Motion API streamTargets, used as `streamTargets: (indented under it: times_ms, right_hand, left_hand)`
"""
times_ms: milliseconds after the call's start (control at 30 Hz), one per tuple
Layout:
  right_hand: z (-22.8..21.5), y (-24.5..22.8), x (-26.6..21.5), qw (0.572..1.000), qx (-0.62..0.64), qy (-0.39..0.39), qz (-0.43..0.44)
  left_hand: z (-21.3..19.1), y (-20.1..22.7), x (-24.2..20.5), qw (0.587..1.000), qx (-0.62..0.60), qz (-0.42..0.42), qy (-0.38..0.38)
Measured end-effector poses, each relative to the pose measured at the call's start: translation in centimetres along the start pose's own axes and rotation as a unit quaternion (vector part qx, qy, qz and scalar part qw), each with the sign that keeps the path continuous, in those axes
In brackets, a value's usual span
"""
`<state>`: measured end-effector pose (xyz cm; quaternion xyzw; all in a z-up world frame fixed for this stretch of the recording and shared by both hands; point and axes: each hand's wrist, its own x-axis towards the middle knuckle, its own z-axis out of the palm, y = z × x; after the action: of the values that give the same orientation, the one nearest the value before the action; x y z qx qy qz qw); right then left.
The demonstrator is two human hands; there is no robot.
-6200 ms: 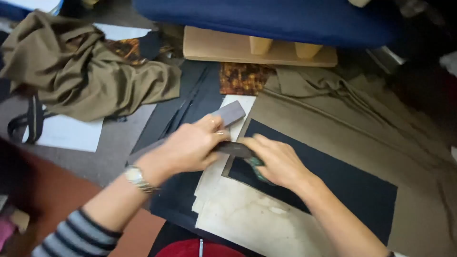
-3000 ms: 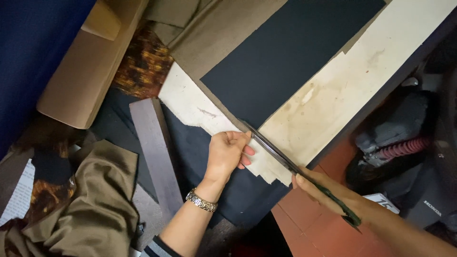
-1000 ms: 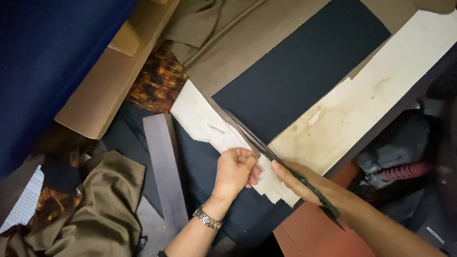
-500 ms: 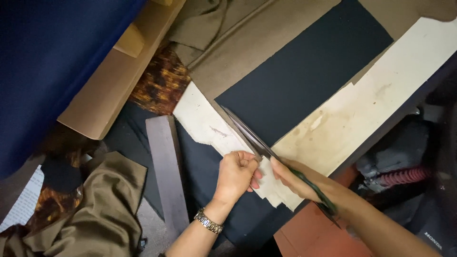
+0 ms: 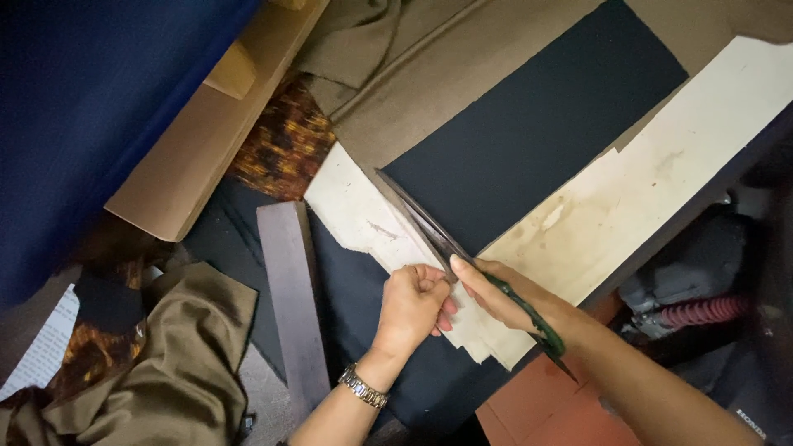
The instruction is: The person cuts a piece of dark fabric using shears, then measures and cuts a piece of light brown fabric. They also handle and cut a patterned fabric piece. The person uses a yellow ruler to measure the fabric before cutting.
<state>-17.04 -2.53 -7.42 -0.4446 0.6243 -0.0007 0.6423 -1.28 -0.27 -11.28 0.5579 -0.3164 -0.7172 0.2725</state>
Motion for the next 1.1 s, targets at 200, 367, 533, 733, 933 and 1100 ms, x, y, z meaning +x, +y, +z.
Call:
streamTargets:
  times_ms: [200,367,533,733,933,1100]
  right_hand:
    - [-0.9,-1.1,-1.5,0.995,-0.090,0.009,-0.035]
    - [-4.9,-1.2,-7.9,0.995,-0.071,0.039,0.055]
    - [-13.3,10.0,-8.3,0.984,0.128,0.121,0.032]
    - [-21.2,14.3,-9.0,0.969,0.144,0.195,0.045]
    - [-29.4,20.0,-8.7,0.979,0.120,0.161,0.023]
    - [-37.0,23.0,-7.9,0.984,0.123,0.127,0.016]
  left_hand:
    - [-0.1,0.8,-0.4,1.000,0.001,-0.030,0.007]
    - [0.0,1.1,-0.6,0.998,0.006,-0.057,0.024]
    - [0.2,-0.1,-0.4,0.997,0.020,-0.056,0.052]
    - [-0.1,-2.4,0.2,0.994,0.050,-0.028,0.097]
    - [0.6,-3.9,-0.7,0.967,0.157,-0.007,0.200]
    - [6.9,-2.6,0.1,0.891,0.163,0.177,0.385]
